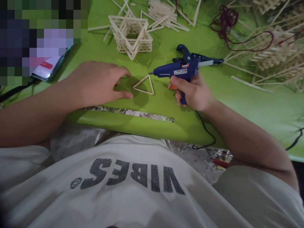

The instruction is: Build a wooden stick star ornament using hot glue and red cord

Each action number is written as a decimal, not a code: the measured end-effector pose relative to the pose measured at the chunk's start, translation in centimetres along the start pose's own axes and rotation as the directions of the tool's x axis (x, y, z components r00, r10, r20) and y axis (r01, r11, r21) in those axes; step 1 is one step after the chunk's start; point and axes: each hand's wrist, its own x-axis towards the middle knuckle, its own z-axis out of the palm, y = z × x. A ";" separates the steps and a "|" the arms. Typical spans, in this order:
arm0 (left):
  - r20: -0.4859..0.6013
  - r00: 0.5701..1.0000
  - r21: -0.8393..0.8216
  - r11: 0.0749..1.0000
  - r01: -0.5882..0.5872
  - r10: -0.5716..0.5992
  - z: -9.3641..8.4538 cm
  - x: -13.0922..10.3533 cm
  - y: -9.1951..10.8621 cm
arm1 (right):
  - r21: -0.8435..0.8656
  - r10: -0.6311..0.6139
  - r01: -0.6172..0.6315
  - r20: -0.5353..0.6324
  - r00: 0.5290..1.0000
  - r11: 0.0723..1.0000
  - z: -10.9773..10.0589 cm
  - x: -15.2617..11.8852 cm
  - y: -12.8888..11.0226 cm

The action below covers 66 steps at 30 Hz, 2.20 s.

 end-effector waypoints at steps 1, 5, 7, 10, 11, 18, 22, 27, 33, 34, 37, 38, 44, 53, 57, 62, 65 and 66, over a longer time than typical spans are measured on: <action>0.004 1.000 -0.004 1.000 0.009 -0.009 0.0 0.0 0.0 | -0.008 0.000 0.000 0.004 1.000 1.000 0.0 -0.1 0.1; 0.004 1.000 -0.030 1.000 0.008 -0.008 0.3 0.2 -0.1 | 0.008 0.021 -0.021 -0.007 1.000 1.000 0.0 -0.1 0.0; 0.000 1.000 -0.032 0.999 0.008 -0.008 0.4 0.3 -0.2 | 0.014 0.020 -0.020 -0.011 1.000 1.000 0.1 -0.1 0.0; 0.009 0.999 -0.015 0.999 0.033 -0.033 0.4 0.4 -0.2 | 0.008 0.013 -0.013 0.000 1.000 1.000 0.3 0.1 0.1; 0.015 0.999 -0.010 0.999 0.039 -0.039 0.4 0.4 -0.2 | 0.009 0.007 -0.007 0.004 1.000 1.000 0.3 0.1 0.1; 0.006 1.000 0.033 0.999 0.009 -0.010 0.0 0.2 0.2 | 0.010 0.013 -0.013 0.001 1.000 1.000 0.6 -0.1 -0.5; -0.003 1.000 0.038 0.999 0.003 -0.003 -0.2 0.1 0.3 | -0.028 0.052 -0.052 -0.003 0.999 0.998 0.7 -0.4 -0.9; 0.028 0.999 0.001 0.999 0.032 -0.032 -0.3 0.0 0.3 | 0.072 0.011 -0.012 0.010 1.000 0.997 0.9 -0.2 -0.9; 0.038 0.998 -0.045 0.997 0.055 -0.054 0.0 0.2 0.1 | -0.029 0.059 -0.058 0.051 0.997 0.998 0.6 -0.4 -1.0; 0.040 0.997 -0.062 0.996 0.064 -0.061 0.0 0.1 0.1 | -0.035 0.058 -0.057 0.051 0.997 0.998 0.5 -0.4 -1.0; 0.048 0.997 -0.083 0.994 0.068 -0.064 0.0 0.1 0.0 | -0.036 0.052 -0.050 0.048 0.998 0.998 0.5 -0.4 -0.9; 0.046 0.997 -0.079 0.995 0.062 -0.059 0.0 0.0 0.0 | -0.036 0.048 -0.046 0.047 0.998 0.998 0.5 -0.4 -0.8; 0.018 0.999 -0.019 0.999 0.034 -0.034 0.0 0.1 0.1 | -0.018 0.014 -0.013 0.015 1.000 1.000 1.0 0.0 -0.6; 0.001 1.000 0.022 1.000 -0.011 0.011 -0.2 0.0 0.3 | -0.062 0.028 -0.025 0.044 0.999 0.998 0.5 -0.1 -0.1; -0.007 1.000 0.015 1.000 -0.004 0.004 0.0 0.1 0.2 | -0.052 0.025 -0.024 0.025 0.999 0.998 0.7 0.0 -0.2; 0.019 1.000 0.037 0.999 0.012 -0.013 -0.4 0.1 0.5 | -0.021 0.031 -0.031 -0.005 1.000 0.999 1.0 0.1 -0.4; 0.020 1.000 0.044 0.999 0.018 -0.019 -0.6 -0.1 0.8 | -0.031 0.051 -0.051 0.002 0.999 0.998 1.0 -0.2 -0.7; 0.020 1.000 0.047 0.999 0.021 -0.022 -0.6 -0.1 0.9 | -0.044 0.060 -0.059 0.010 0.998 0.997 1.0 -0.3 -0.9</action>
